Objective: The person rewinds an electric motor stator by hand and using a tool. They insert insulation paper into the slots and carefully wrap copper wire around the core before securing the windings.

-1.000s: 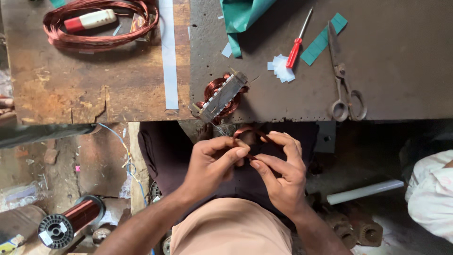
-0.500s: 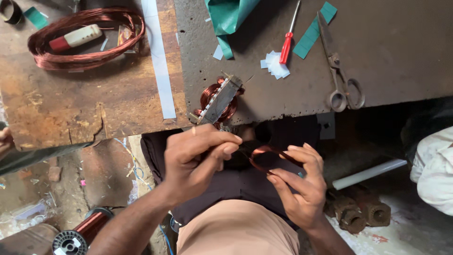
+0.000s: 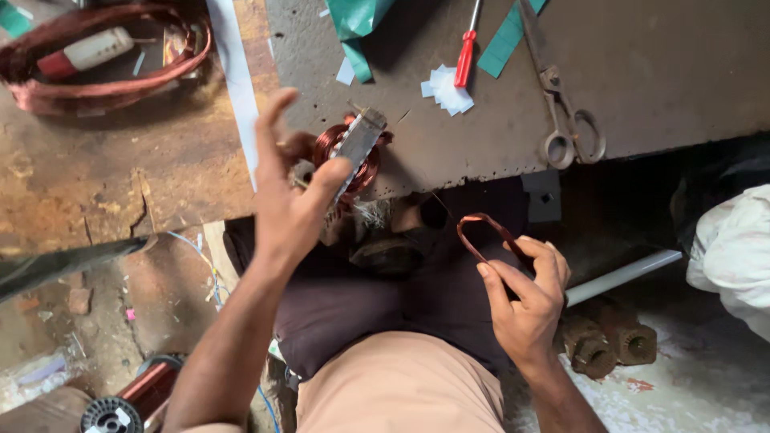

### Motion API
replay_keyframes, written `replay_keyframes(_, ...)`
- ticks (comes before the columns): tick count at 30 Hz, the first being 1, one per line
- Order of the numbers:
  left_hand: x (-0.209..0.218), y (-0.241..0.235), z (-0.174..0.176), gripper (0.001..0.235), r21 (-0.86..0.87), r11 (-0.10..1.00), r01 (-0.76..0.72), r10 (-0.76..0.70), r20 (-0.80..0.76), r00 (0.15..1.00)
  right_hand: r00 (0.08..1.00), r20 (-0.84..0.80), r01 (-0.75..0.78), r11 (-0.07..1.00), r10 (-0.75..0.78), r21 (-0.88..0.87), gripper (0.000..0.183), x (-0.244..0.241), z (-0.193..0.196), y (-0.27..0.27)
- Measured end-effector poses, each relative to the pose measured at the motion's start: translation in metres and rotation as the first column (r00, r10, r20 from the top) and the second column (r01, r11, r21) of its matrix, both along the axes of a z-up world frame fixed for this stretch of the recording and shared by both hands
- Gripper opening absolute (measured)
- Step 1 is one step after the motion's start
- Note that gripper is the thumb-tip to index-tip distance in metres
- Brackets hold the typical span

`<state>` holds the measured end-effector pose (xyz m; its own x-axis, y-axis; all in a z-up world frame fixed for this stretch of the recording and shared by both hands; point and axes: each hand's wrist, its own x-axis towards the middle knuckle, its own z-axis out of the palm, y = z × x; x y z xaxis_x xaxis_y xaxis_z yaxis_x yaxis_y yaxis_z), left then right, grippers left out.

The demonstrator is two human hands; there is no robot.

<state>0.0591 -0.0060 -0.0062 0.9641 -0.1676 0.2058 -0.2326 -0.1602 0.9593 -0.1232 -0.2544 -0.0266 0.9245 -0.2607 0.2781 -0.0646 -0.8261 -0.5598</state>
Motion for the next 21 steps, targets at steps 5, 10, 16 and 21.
replay_keyframes(5, -0.011, -0.024, -0.013, 0.043, -0.255, 0.96, -0.114, 0.07, -0.175, 0.982, 0.996, 0.031, -0.078, 0.992, 0.082, -0.098, 0.014, 0.012, 0.006, -0.005)
replay_keyframes(10, -0.022, -0.018, -0.017, 0.048, -0.204, 0.975, -0.087, 0.075, -0.064, 0.995, 0.983, 0.049, -0.167, 0.971, 0.178, -0.172, 0.015, 0.032, 0.01, -0.006)
replay_keyframes(16, 0.001, 0.031, -0.021, 0.019, -0.275, 0.917, -0.287, 0.171, -0.38, 0.909, 0.946, 0.105, -0.266, 0.92, 0.307, -0.288, 0.015, 0.073, 0.009, 0.009)
replay_keyframes(21, 0.042, 0.044, -0.005, 0.023, 0.094, 0.967, 0.238, -0.149, -0.552, 0.821, 0.878, 0.207, -0.327, 0.858, 0.431, -0.396, 0.012, 0.12, -0.001, 0.031)
